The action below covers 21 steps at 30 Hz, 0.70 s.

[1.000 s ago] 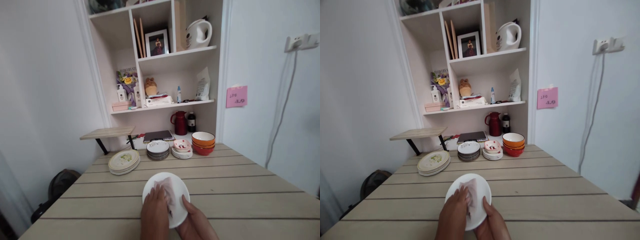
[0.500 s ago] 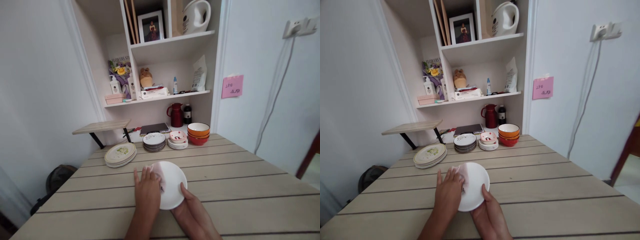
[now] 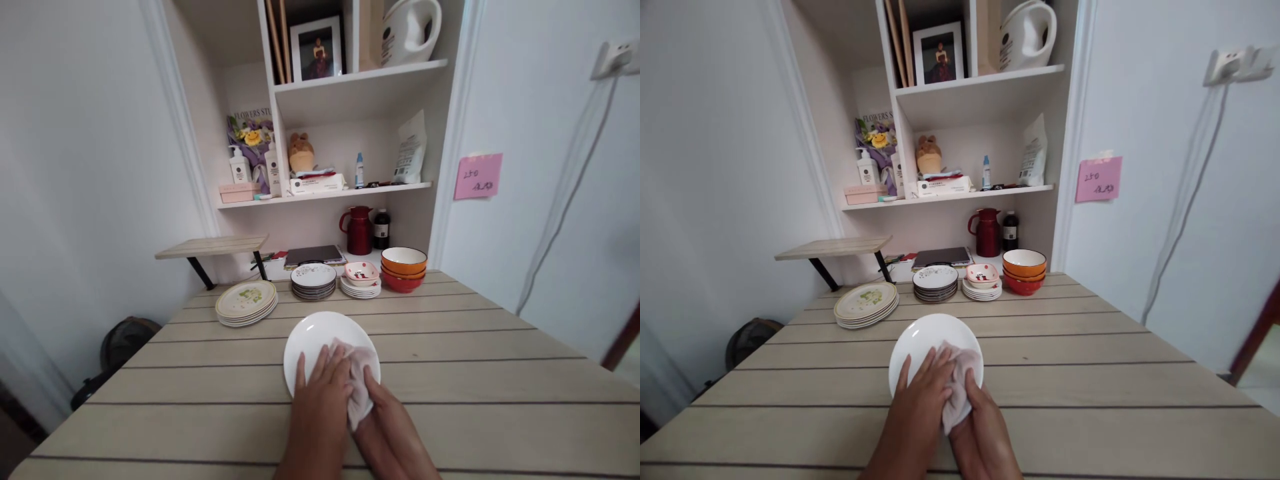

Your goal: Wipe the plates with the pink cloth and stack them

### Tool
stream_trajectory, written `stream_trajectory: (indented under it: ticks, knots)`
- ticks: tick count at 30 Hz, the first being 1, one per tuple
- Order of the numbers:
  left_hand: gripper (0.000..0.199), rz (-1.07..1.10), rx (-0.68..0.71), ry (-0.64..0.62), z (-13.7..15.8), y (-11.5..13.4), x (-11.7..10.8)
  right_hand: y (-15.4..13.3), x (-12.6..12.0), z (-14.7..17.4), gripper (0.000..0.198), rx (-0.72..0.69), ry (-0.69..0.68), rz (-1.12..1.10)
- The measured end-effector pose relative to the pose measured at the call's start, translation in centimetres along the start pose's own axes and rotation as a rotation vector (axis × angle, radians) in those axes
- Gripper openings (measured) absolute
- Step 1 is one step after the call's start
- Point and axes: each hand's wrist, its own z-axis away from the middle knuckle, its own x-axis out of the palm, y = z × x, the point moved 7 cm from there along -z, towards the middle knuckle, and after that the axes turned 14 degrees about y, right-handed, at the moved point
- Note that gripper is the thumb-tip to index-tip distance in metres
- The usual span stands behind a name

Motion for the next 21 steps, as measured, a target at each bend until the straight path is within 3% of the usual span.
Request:
stream_trajectory:
  ticks: [5,9,14,21]
  knots:
    - [0.050,-0.107,-0.023,0.117,-3.0,-0.5,-0.1,-0.1,1.2,0.7,0.035,-0.009,-0.079,0.053]
    - [0.041,-0.216,-0.092,0.192,-3.5,-2.0,0.0,0.1,1.6,0.8,0.043,0.004,-0.142,0.029]
    - [0.034,-0.331,-0.175,0.205,-2.5,-3.1,-1.0,0.3,1.0,0.8,0.049,0.033,-0.132,0.024]
    - [0.031,-0.306,-0.081,0.198,1.6,-3.1,-0.5,0.4,1.5,1.2,0.042,0.063,-0.092,0.006]
